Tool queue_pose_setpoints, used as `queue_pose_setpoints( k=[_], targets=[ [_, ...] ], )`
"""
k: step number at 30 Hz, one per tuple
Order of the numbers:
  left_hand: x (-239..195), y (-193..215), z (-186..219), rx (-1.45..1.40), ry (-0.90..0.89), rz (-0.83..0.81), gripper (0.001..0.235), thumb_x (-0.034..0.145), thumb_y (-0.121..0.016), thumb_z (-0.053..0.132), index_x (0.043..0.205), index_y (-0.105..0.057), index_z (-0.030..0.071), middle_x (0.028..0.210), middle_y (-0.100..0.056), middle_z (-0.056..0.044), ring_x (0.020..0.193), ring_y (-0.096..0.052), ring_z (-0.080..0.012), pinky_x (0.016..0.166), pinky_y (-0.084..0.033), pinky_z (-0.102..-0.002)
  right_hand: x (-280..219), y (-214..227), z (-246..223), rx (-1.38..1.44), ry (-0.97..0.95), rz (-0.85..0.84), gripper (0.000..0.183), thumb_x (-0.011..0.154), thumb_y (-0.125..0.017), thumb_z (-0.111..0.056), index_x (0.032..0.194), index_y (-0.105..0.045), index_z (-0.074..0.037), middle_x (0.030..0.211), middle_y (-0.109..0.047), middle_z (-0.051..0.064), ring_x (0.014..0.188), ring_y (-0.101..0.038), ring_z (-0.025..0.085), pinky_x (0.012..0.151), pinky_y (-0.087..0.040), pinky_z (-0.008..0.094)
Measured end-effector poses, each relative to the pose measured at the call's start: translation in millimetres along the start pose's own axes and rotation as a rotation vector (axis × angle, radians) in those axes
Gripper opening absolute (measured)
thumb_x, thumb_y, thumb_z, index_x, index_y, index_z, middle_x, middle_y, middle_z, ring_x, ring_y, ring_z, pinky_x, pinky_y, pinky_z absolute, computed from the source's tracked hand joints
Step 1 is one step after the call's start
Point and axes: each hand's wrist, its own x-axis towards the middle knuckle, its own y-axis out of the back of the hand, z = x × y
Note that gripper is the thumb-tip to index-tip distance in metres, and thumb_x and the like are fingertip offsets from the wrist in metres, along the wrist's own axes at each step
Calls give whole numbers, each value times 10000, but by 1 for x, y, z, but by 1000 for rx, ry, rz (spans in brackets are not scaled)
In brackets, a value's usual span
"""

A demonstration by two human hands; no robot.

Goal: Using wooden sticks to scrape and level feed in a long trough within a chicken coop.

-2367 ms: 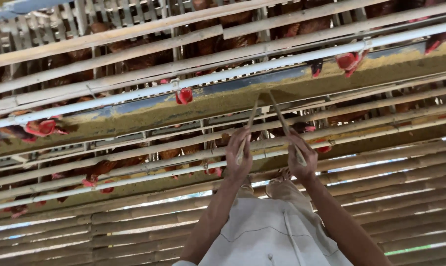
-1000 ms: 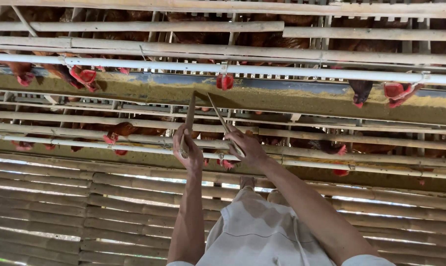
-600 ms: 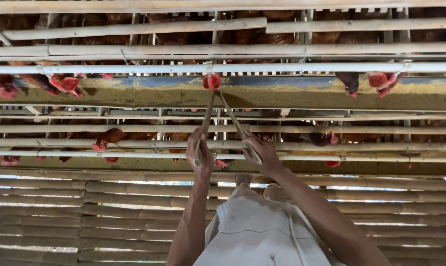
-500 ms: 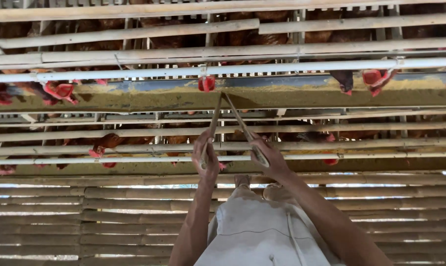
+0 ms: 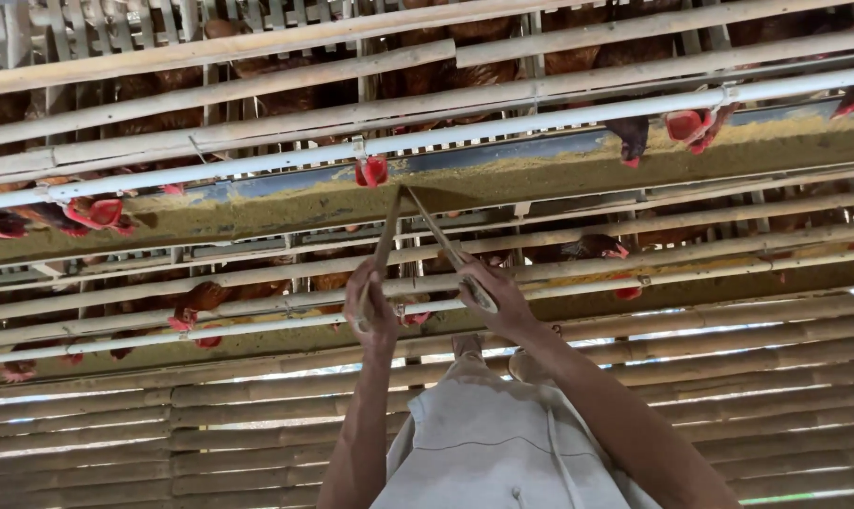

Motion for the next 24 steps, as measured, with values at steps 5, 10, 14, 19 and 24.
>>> queue_pose_setpoints(
  k=[5, 10, 14, 19, 24],
  targets=[
    [-3, 24, -29, -17, 124, 98, 214, 1118, -601, 148, 1281, -735, 116, 1135, -793, -115, 1007, -784, -263, 845, -616, -428, -23, 28, 31, 21, -87, 74, 256, 898, -727, -79, 1117, -690, -207, 892, -764, 132, 717, -756, 346, 598, -583, 409],
    [13, 51, -22, 11, 160, 152, 231, 1137, -582, 171, 1298, -739, 120, 1115, -804, -142, 1028, -786, -285, 937, -604, -474, -59, 41, 73, -2, -138, 249, 292, 849, -749, 3, 1094, -702, -148, 1072, -777, 196, 822, -759, 370, 706, -597, 462],
    [27, 62, -12, 108, 177, 225, 209, 1122, -621, 171, 1273, -759, 129, 1156, -798, -141, 1078, -773, -326, 951, -588, -461, -65, 50, 77, -187, -106, 365, 255, 874, -710, 19, 1081, -662, -120, 1282, -716, 221, 965, -717, 413, 783, -595, 496],
    [20, 49, -19, 89, 155, 224, 219, 1129, -599, 146, 1288, -743, 102, 1167, -787, -153, 1066, -769, -327, 948, -581, -443, -54, 32, 71, -199, -114, 291, 241, 882, -707, -3, 1051, -634, -159, 1112, -770, 182, 751, -741, 403, 638, -603, 485],
    [3, 16, -7, -6, 119, 138, 234, 1116, -576, 100, 1281, -740, 72, 1118, -799, -168, 981, -785, -340, 876, -613, -497, -22, 7, -1, -180, 6, 141, 267, 857, -724, -34, 1051, -650, -202, 861, -767, 145, 641, -742, 359, 524, -594, 462]
  ],
)
